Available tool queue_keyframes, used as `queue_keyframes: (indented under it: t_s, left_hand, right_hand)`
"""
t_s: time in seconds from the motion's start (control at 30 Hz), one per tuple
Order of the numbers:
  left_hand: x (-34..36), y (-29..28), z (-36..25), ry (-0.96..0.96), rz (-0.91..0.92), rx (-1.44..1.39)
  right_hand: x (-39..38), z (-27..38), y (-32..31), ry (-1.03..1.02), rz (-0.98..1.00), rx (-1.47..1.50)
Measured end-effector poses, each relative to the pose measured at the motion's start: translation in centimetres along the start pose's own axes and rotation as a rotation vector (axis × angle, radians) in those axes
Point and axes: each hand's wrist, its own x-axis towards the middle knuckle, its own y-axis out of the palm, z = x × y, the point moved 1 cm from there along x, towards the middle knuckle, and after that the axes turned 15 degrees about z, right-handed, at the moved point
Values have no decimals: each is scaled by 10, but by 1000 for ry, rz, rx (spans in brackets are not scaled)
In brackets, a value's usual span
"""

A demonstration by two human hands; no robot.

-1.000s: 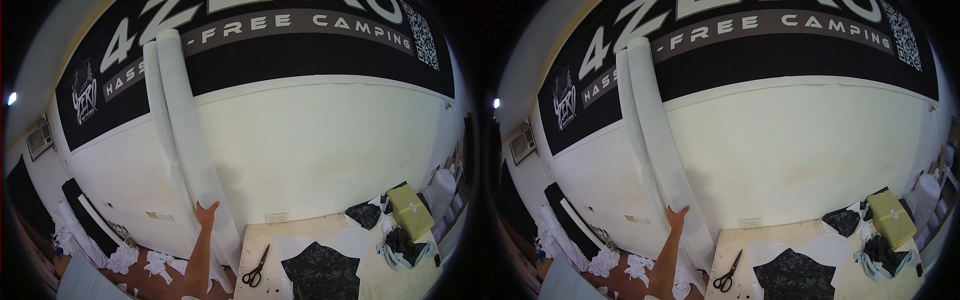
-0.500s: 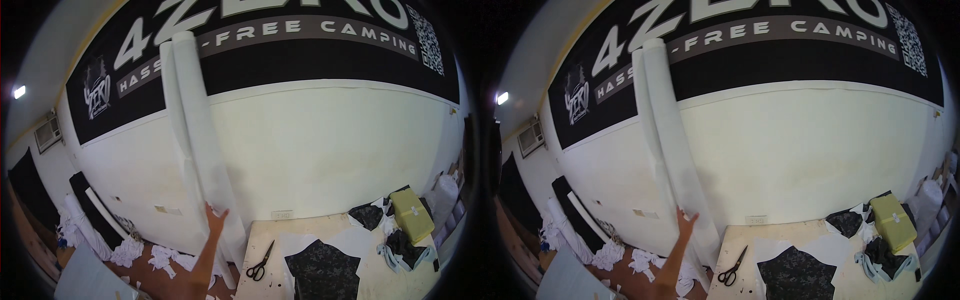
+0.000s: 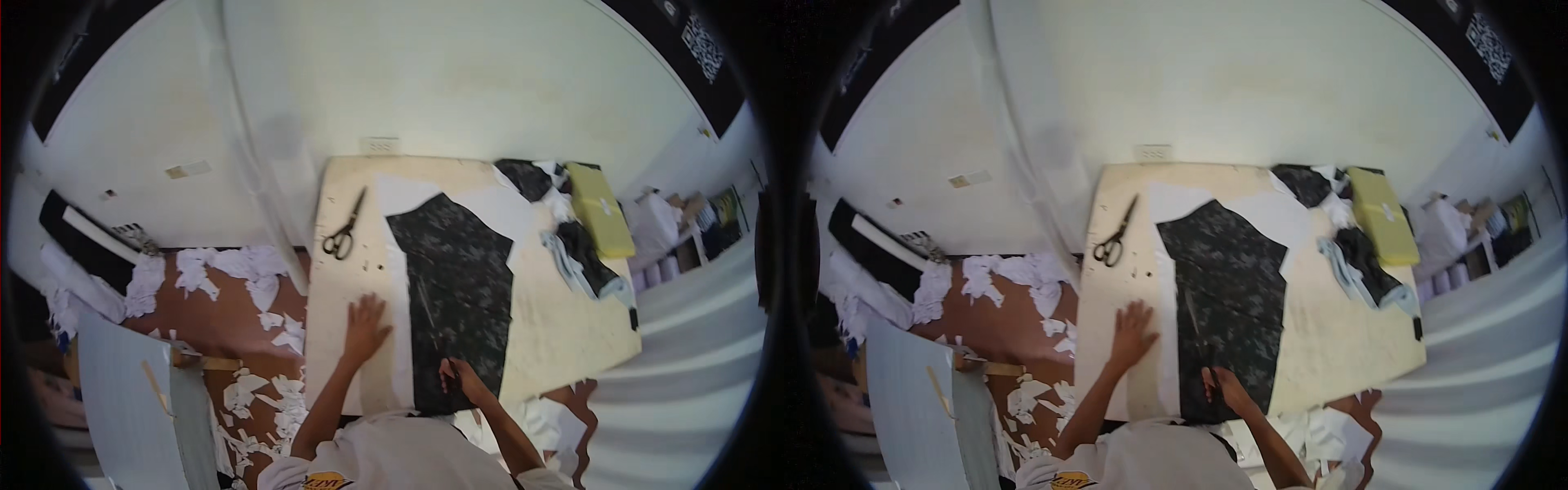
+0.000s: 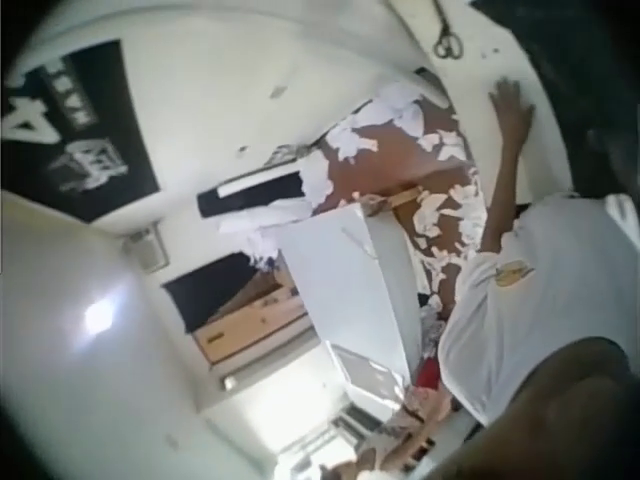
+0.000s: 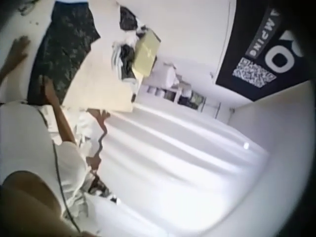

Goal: Cutting a piece of camouflage fabric into a specific pattern using scissors on a workbench.

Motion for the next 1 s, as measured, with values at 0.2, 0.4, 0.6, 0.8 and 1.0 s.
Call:
queue_keyframes:
  t_s: [0.2,0.4,0.6,0.8,1.0]
  left_hand:
    - [29,-22,-10,58,-41,-137]
    - [69,-24,-3,130,-80,-29]
    - [73,-25,-1,111,-91,-28]
    - [74,-26,-1,119,-106,-75]
    - [75,-25,1,111,-93,-66]
  right_hand:
    - [-13,20,8,138,-57,-215]
    - [33,37,-10,142,-51,-273]
    - [79,72,-20,186,-48,-274]
    - [115,86,-20,228,-102,-350]
    - [137,94,-18,201,-170,-359]
